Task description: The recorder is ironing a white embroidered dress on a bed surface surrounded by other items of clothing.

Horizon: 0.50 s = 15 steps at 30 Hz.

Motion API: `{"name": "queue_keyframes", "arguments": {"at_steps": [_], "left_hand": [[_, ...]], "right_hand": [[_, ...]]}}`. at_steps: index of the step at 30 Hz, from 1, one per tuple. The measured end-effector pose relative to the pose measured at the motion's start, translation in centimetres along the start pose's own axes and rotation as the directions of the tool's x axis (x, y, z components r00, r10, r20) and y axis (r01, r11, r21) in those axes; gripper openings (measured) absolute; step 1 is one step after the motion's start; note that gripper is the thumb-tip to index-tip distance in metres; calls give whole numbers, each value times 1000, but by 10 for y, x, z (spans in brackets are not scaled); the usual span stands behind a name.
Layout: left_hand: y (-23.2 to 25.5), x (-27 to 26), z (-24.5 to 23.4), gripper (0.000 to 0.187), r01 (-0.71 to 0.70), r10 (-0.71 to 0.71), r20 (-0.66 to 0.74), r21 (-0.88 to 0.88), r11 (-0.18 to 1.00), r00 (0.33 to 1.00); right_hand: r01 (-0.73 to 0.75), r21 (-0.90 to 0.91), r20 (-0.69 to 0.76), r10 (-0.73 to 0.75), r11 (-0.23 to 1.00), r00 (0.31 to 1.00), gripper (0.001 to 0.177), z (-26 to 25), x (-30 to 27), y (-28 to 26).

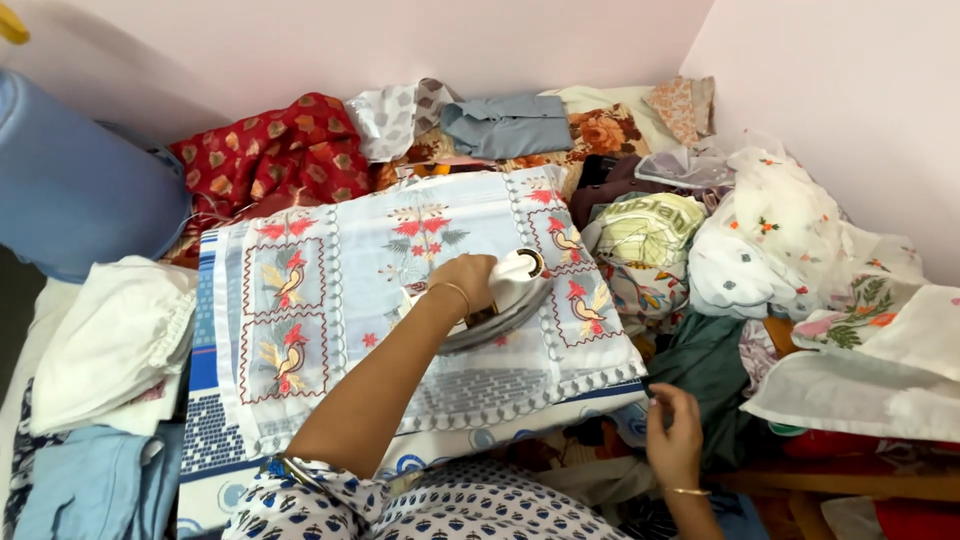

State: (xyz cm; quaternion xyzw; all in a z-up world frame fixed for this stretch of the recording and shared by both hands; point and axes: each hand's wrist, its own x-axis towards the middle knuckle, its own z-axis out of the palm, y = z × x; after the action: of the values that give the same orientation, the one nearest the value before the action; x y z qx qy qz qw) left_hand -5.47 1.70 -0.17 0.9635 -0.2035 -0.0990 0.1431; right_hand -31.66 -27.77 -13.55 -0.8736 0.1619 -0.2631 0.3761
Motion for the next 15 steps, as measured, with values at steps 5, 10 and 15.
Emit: {"name": "queue_keyframes", "arguments": {"at_steps": [5,10,15], "left_hand": [[-13,-27,6,30,-103,104,93,-12,995,990],[-22,-99,-9,33,42,-19,175,-126,991,984],[-51,-159,-14,37,52,-27,157,-154,987,987]], "right_hand": [[235,-13,108,-232,972,967,18,20,31,-20],[420,-219,97,-408,881,908,26,41,47,-22],[137,-169,39,-132,976,991,12,41,44,46]]}}
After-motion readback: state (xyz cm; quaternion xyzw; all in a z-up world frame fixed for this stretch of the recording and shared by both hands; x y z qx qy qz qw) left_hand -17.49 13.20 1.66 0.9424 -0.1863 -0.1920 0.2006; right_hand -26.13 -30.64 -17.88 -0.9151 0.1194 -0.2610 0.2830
